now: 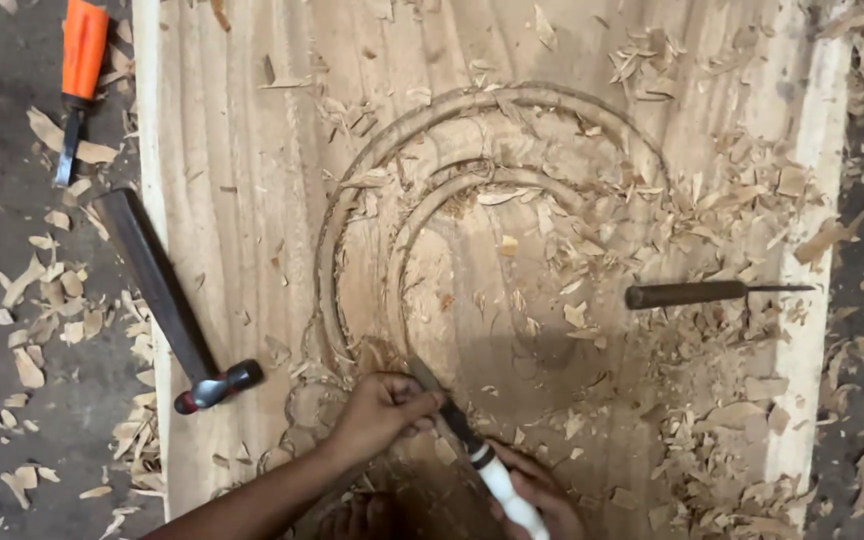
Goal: The person carves a circular design into a wooden board using a chisel and a hammer. They then use a different chisel by hand to refine the details of the pattern.
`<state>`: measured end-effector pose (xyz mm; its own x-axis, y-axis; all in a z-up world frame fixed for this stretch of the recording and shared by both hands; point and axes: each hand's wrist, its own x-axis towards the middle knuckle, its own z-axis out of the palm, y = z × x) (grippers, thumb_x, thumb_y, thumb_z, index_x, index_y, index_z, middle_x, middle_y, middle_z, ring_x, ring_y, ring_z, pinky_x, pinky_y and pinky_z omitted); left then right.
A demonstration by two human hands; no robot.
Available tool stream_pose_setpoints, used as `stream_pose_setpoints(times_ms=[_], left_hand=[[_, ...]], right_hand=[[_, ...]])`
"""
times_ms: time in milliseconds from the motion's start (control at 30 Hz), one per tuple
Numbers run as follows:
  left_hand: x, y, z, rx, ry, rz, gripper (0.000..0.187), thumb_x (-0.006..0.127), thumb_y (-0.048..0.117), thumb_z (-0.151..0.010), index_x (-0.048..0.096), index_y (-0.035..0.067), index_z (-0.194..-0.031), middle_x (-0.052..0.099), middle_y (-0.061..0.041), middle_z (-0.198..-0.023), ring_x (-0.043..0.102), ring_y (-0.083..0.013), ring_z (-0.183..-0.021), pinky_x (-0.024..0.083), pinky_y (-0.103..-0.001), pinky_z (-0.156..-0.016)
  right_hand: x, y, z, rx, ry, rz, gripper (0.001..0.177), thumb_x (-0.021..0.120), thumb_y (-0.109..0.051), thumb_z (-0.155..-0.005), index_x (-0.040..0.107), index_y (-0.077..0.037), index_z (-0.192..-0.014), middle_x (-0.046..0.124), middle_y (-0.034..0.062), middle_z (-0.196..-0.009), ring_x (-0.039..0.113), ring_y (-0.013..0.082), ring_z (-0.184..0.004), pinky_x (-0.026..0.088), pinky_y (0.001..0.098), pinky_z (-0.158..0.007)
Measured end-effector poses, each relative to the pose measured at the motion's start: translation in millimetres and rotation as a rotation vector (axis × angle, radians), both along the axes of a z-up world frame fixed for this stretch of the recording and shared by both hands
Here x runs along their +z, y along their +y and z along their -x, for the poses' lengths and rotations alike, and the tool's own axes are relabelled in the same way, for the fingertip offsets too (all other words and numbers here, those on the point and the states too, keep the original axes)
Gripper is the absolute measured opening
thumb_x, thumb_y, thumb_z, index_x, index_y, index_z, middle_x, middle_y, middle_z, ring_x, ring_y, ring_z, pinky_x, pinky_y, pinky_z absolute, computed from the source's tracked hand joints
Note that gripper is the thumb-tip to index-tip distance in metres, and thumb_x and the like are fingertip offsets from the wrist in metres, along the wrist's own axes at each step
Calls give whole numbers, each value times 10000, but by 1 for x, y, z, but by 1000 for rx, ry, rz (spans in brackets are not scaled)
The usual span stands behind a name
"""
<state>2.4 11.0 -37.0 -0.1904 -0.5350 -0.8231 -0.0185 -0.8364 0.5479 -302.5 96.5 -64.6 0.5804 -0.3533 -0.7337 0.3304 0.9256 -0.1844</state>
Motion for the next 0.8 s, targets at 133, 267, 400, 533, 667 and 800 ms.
stream_pose_setpoints(times_ms=[133,267,400,533,667,800], left_hand=[[-7,0,2,157,51,-32,216,734,229,-923,787,23,-958,797,-97,-817,743,-95,-660,569,-216,-578],[7,-4,2,170,63,-58,216,731,223,-928,783,14,-937,785,-87,-795,701,-106,-634,526,-204,-547],[15,-11,3,42,4,-51,211,712,240,-915,762,39,-870,778,-66,-721,678,-129,-571,501,-213,-465],[12,-10,6,90,-29,-73,203,723,213,-919,754,22,-857,749,-81,-705,659,-137,-580,493,-228,-464],[8,-10,5,202,6,-38,161,727,178,-911,771,24,-893,777,-65,-754,699,-126,-647,529,-237,-563],[-8,5,3,325,70,58,163,737,173,-908,791,21,-932,786,-67,-781,715,-119,-672,567,-253,-622]], right_hand=[[10,-20,-10,-19,-5,-19,704,594,-266,-938,366,-68,-1574,656,176,-742,492,141,-406,380,273,-361],[9,-17,0,12,-45,-8,695,575,-258,-963,341,-81,-1593,645,184,-782,482,134,-430,374,264,-381],[13,-20,2,-24,-136,-121,656,525,-239,-994,319,-108,-1602,621,191,-790,474,134,-439,369,262,-394],[6,-18,-1,-48,-109,-144,638,507,-206,-996,320,-80,-1594,622,213,-793,470,143,-434,375,273,-394],[-4,-13,-7,-39,-89,-61,620,500,-202,-999,327,-98,-1585,623,215,-794,471,155,-423,377,280,-385],[8,-12,-24,-52,-93,-20,626,503,-215,-1002,343,-94,-1596,634,220,-807,472,149,-421,383,276,-379]])
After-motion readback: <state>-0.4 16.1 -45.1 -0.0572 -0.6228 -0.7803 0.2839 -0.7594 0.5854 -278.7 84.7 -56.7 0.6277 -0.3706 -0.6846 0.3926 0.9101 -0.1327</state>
